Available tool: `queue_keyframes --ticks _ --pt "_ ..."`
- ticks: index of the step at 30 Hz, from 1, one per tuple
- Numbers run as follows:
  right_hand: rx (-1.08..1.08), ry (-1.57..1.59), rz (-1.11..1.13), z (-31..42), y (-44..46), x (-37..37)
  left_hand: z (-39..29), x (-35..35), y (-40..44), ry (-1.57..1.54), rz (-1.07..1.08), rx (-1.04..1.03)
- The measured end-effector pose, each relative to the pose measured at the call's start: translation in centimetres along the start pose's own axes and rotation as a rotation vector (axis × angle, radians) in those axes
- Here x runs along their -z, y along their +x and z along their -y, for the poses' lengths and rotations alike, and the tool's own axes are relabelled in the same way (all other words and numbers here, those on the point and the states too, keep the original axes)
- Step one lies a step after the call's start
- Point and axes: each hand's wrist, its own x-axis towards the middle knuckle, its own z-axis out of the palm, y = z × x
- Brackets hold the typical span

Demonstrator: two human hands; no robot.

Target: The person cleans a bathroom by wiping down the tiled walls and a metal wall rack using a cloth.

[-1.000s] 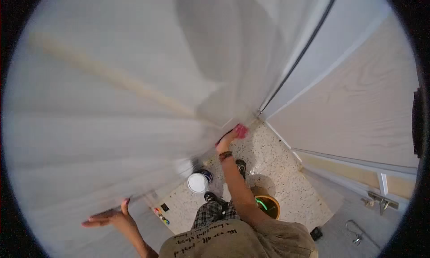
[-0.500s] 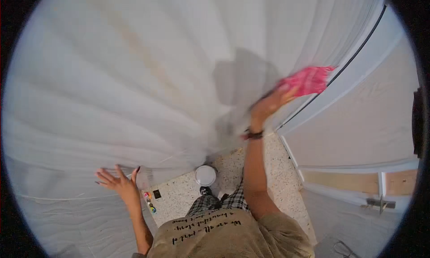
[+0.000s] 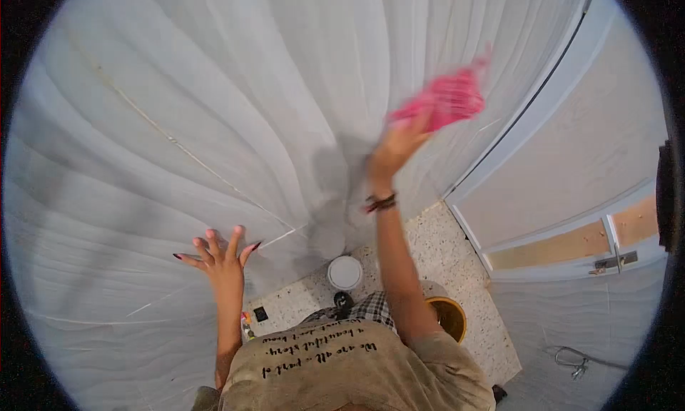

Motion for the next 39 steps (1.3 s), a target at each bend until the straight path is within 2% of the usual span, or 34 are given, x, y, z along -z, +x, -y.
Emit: queue_keyframes --ticks 2,4,5,6,9,10,11,13,14,16,17,18,20,21,22,23,24,25,27,29,31,32,34,36,37,39 --pt "0.227 -0.075 0.03 1.8 -9.1 -3.5 0.4 -1.2 -1.1 -0.008 -0.022 0.025" --pt "0.517 -0.171 0.25 -0.6 -16.8 -1.3 0.7 -1.3 -1.5 0.016 0.002 0.011" --pt "0.693 -0.222 0.458 -3.0 -20.8 0.2 0.8 -1.5 -1.5 0.033 0.01 0.004" --pt "0.649 -0.23 0.505 -5.6 -22.7 1.9 0.8 -1.7 -1.5 0.016 -0.011 0.01" --pt "-0.225 -0.188 0.013 -7.1 -15.4 2.1 0.6 -3.0 -1.5 -0.029 -0.065 0.024" --pt "-0.4 -0.124 -0.138 -5.4 -11.2 1.4 0.6 -3.2 -1.6 -0.036 -0.076 0.029" --pt "-0.445 -0.049 -0.193 -2.6 -7.2 0.3 0.7 -3.3 -1.7 -0.037 -0.082 0.034" --pt "-0.226 -0.122 -0.026 3.0 -4.7 -1.3 0.7 -3.5 -1.7 -0.037 -0.093 0.018" --pt "0.098 -0.292 0.074 0.4 -7.7 -2.5 0.8 -3.6 -1.6 -0.032 -0.102 0.01" --pt "0.352 -0.352 0.253 2.2 -14.4 -4.2 0.8 -3.2 -1.8 -0.026 -0.059 0.013" --pt "0.378 -0.26 0.325 3.4 -17.4 -3.3 0.8 -3.2 -1.8 -0.027 -0.049 0.02" --pt "0.398 -0.166 0.401 4.5 -20.3 -2.4 1.0 -4.3 -3.2 0.011 0.051 0.063" --pt "0.213 -0.013 0.496 -2.4 -27.5 0.5 0.6 -3.4 -2.3 -0.034 -0.01 0.035" --pt "-0.09 0.053 0.523 -6.9 -29.9 2.2 0.4 -2.8 -2.3 -0.056 -0.034 0.024" --pt "-0.216 -0.149 0.417 -9.9 -27.9 2.6 0.7 -1.7 -2.5 -0.077 0.024 0.038" --pt "-0.361 -0.334 0.329 -7.1 -22.2 2.4 1.1 -1.5 -2.9 -0.085 0.037 0.059" --pt "-0.177 -0.695 0.142 -4.2 -16.0 1.7 1.1 -1.4 -3.3 -0.1 0.051 0.081" --pt "-0.408 -0.164 -0.151 -0.4 -10.6 0.2 0.9 -1.2 -3.8 -0.119 0.072 0.102" --pt "-0.289 -0.011 -0.122 3.3 -4.4 -1.2 0.8 -1.0 -4.9 -0.138 0.082 0.134" --pt "0.005 0.247 0.067 8.9 -2.2 -3.5 0.7 -1.2 -4.7 -0.126 0.085 0.151" --pt "0.499 0.013 -0.119 11.4 -6.3 -7.0 0.4 -1.3 -5.1 -0.1 0.102 0.173" --pt "0.622 -0.023 0.068 13.2 -8.4 -6.2 0.3 -0.9 -5.9 -0.091 0.126 0.178" --pt "0.882 -0.104 0.379 12.1 -12.5 -3.7 0.2 -1.2 -5.7 -0.071 0.147 0.199" --pt "0.734 -0.059 0.536 3.5 -17.5 -1.4 0.4 -0.9 -5.6 -0.079 0.101 0.195" --pt "0.44 0.04 0.564 0.7 -17.9 -0.1 0.7 -0.8 -5.5 -0.076 0.081 0.191" --pt "0.227 0.013 0.194 3.2 -12.0 -1.8 0.6 -1.7 -5.4 -0.188 0.041 0.233"
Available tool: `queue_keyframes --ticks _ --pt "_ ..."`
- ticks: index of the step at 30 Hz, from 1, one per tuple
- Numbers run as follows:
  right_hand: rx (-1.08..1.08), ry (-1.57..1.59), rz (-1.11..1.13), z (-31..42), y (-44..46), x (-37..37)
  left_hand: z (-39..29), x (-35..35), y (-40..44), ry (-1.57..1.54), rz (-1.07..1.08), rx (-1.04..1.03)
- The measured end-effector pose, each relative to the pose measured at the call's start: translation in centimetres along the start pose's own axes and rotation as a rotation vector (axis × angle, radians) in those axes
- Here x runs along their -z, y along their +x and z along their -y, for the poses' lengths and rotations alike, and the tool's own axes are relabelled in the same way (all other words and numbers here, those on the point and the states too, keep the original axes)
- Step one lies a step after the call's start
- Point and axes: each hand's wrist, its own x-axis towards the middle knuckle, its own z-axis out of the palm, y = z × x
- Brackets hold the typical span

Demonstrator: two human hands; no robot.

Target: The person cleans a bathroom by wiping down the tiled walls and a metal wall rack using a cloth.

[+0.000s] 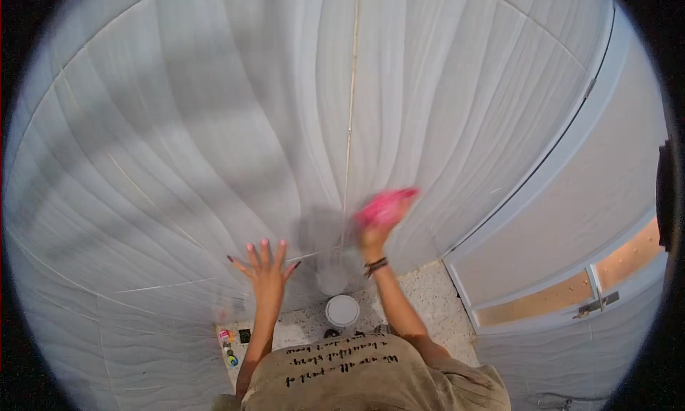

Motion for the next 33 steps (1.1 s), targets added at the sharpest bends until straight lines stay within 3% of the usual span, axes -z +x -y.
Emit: queue_keyframes --ticks 3,5,6,7,8,11,14,17,19,20,22,23,26,28,29,32,33 --pt "-0.164 -0.086 -0.176 7.1 10.6 -1.1 0.1 -0.3 0.0 -0.072 -0.031 0.002" --pt "0.119 0.0 -0.022 11.3 13.6 -1.9 -0.3 -0.1 1.1 -0.062 -0.063 -0.024" --pt "0.35 -0.21 -0.06 12.2 12.9 -3.5 -0.3 0.1 1.6 -0.05 -0.075 -0.043" --pt "0.377 -0.086 -0.015 13.0 11.5 -4.5 -0.4 0.3 2.1 -0.04 -0.092 -0.064" --pt "0.589 -0.145 0.135 13.3 10.0 -4.2 -0.3 0.2 2.4 -0.015 -0.104 -0.064" --pt "0.736 -0.077 0.248 8.5 3.6 -2.9 -0.2 -0.6 2.6 0.034 -0.13 -0.059" --pt "0.283 -0.017 0.172 0.4 0.8 -0.1 0.6 -0.8 2.6 0.047 -0.139 -0.06" --pt "-0.115 -0.081 -0.245 1.5 6.8 -0.8 0.6 0.1 3.1 0.053 -0.155 -0.073" --pt "-0.034 -0.028 -0.17 8.7 13.0 -0.2 0.5 1.3 4.2 0.071 -0.141 -0.058" --pt "0.017 0.013 -0.146 11.7 15.4 -0.4 0.3 1.5 4.6 0.063 -0.146 -0.052" --pt "0.448 -0.168 0.145 15.5 15.6 -1.1 0.0 1.7 4.5 0.051 -0.17 -0.043" --pt "0.712 -0.094 0.284 16.3 14.6 -1.6 -0.1 1.7 4.5 0.052 -0.174 -0.036" --pt "1.271 -0.033 0.464 14.7 14.5 -1.4 0.1 2.9 4.1 0.061 -0.134 -0.053" --pt "1.146 -0.028 0.386 12.7 17.3 -0.9 0.3 4.2 4.2 0.073 -0.087 -0.079" --pt "0.861 -0.006 0.297 11.9 19.0 -0.6 0.5 3.9 3.9 0.056 -0.104 -0.067" --pt "0.549 -0.277 -0.224 15.6 27.4 -0.8 0.9 3.5 3.7 0.02 -0.095 -0.046" --pt "0.499 -0.104 -0.183 18.4 29.4 -0.4 0.8 3.6 3.7 0.018 -0.087 -0.044"
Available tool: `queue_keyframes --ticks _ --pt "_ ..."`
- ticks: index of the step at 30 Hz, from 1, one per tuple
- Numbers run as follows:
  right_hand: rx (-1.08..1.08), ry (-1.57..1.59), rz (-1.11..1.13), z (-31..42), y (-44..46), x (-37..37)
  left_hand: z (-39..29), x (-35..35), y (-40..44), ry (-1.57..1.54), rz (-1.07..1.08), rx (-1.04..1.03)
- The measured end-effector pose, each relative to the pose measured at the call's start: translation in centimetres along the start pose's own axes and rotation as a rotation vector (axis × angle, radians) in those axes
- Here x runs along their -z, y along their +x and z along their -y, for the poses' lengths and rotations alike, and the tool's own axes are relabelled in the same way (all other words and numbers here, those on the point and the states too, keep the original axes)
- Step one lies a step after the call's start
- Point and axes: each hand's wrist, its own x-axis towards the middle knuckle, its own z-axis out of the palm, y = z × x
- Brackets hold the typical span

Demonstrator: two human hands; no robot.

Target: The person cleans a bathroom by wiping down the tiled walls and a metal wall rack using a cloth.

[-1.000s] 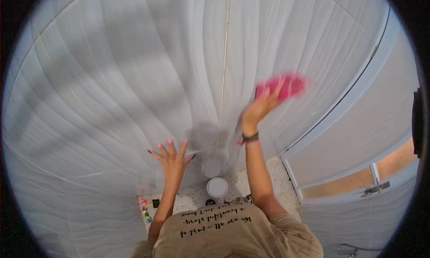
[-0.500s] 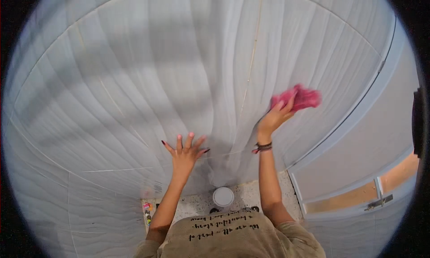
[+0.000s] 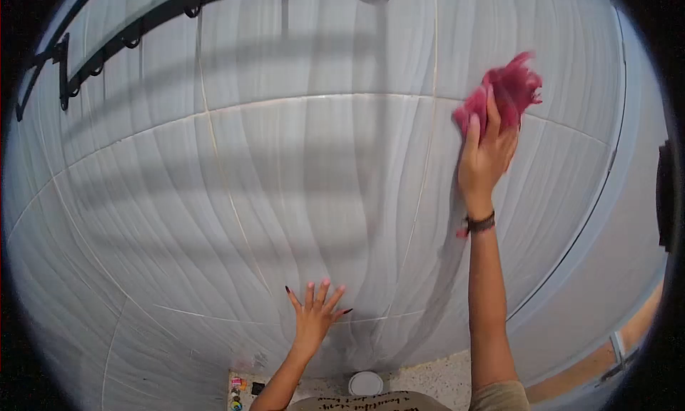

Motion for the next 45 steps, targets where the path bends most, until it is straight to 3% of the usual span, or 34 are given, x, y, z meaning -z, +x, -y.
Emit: queue_keyframes --ticks 3,7,9,10,12,15,16,18,19,20,22,24,26,28,29,32,33,35,39,41,43,45 --pt "0.099 0.072 0.082 3.8 2.2 -1.9 -0.3 0.1 0.1 -0.019 0.013 0.034" --pt "0.631 0.335 0.585 6.0 -9.4 -1.4 -1.0 1.7 0.7 -0.211 -0.006 0.14" --pt "0.905 0.282 0.581 3.8 -16.4 0.7 -0.9 2.5 -0.9 -0.291 -0.11 0.149" --pt "0.675 0.347 0.786 1.2 -19.7 1.8 0.1 2.2 -2.3 -0.287 -0.207 0.13" --pt "0.298 0.28 0.836 -4.9 -22.6 4.9 1.6 2.8 -5.7 -0.249 -0.321 0.175" --pt "-0.119 0.08 0.261 -8.2 -19.0 5.8 2.6 3.8 -9.0 -0.269 -0.333 0.423" --pt "-0.111 -0.053 0.232 -7.8 -15.8 6.0 2.2 4.3 -9.1 -0.277 -0.262 0.43" --pt "-0.267 0.223 0.191 -5.9 -11.9 4.9 0.9 4.3 -7.3 -0.306 -0.126 0.443" --pt "-0.261 0.164 0.344 -3.8 -11.3 4.6 0.9 4.1 -6.5 -0.279 -0.078 0.353" --pt "-0.072 0.112 0.169 -2.6 -12.9 2.8 0.6 3.8 -5.6 -0.25 -0.039 0.266" --pt "0.08 0.205 0.441 1.5 -16.3 3.3 -0.5 3.7 -3.3 -0.287 -0.03 0.216" --pt "0.385 0.155 0.584 3.4 -23.3 4.2 -0.5 4.6 -2.6 -0.278 -0.05 0.165" --pt "0.313 0.331 0.549 0.7 -30.5 6.6 0.0 4.7 -1.2 -0.234 -0.074 0.093" --pt "-0.399 0.308 0.738 -2.7 -36.0 10.6 1.9 4.5 -0.9 -0.24 -0.084 0.076" --pt "-0.553 0.304 0.567 -5.0 -35.9 10.5 2.4 3.8 -0.6 -0.229 -0.091 0.076" --pt "-0.813 -0.238 0.079 -9.0 -33.9 7.6 4.9 2.5 -2.2 -0.257 -0.093 0.105" --pt "-1.145 -0.156 -0.109 -9.0 -29.3 6.4 6.1 1.3 -2.1 -0.241 -0.031 0.073" --pt "-1.255 0.088 -0.088 -3.1 -24.7 3.1 9.8 -0.3 -4.6 -0.205 0.046 0.03" --pt "-0.398 -0.02 0.35 8.4 -36.8 0.1 13.5 -3.4 -8.1 -0.08 0.041 -0.139" --pt "-0.22 0.077 0.52 12.5 -44.2 2.0 15.4 -5.5 -10.2 -0.054 0.021 -0.183" --pt "-0.423 0.114 0.572 12.5 -50.6 5.0 15.7 -6.3 -10.5 -0.063 -0.014 -0.213" --pt "-0.874 -0.013 0.458 10.1 -52.4 6.8 15.9 -7.1 -11.3 -0.099 -0.057 -0.206"
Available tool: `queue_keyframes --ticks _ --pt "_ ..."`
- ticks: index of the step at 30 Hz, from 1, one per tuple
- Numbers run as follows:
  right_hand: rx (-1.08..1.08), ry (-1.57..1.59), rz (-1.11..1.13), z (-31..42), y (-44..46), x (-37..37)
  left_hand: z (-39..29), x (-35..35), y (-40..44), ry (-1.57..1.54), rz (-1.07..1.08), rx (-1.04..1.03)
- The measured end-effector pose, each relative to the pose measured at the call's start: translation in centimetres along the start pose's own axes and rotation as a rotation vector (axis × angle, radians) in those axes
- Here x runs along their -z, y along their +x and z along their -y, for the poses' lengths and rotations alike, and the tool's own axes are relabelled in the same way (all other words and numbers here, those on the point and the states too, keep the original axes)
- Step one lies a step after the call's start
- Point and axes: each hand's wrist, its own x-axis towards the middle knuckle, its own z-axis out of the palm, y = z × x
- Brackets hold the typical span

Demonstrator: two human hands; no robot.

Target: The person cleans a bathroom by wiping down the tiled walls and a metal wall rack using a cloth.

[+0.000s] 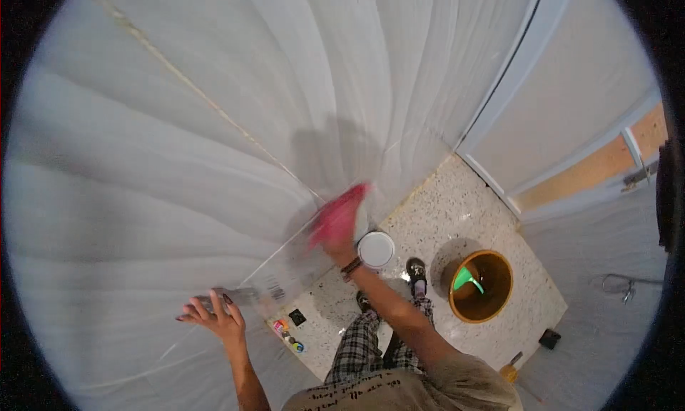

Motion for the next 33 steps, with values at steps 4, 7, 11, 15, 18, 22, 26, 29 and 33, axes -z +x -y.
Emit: queue_keyframes --ticks 4,7,11,15,18,22,26,29,33 --pt "-0.352 0.152 -0.358 0.0 10.5 1.4 -1.9 -3.0 -0.9 -0.016 0.163 -0.125" --pt "0.09 -0.145 -0.047 0.8 5.0 -2.9 -4.0 -5.6 -1.5 -0.008 0.209 -0.249" --pt "0.248 -0.085 0.134 -1.2 -3.7 -4.1 -4.8 -5.9 -2.4 -0.018 0.184 -0.275" --pt "-0.417 0.396 -0.217 -2.2 2.9 -1.9 -4.4 -5.6 -2.7 0.019 0.182 -0.3" --pt "0.016 -0.031 -0.403 0.0 6.1 -1.4 -5.5 -5.0 -2.8 -0.093 0.19 -0.241" --pt "0.61 -0.057 0.076 6.1 -1.4 -4.0 -5.7 -4.6 -7.7 -0.438 0.297 0.206" --pt "0.198 -0.002 0.793 1.1 -3.5 -0.8 -7.7 -3.0 -5.2 -0.419 0.103 0.021" --pt "-0.326 -0.056 0.221 -3.6 1.6 1.4 -9.9 -2.9 -3.4 -0.473 0.03 0.03" --pt "-0.174 0.055 -0.257 -2.5 8.6 1.2 -14.2 -3.5 3.4 -0.395 -0.001 -0.016"
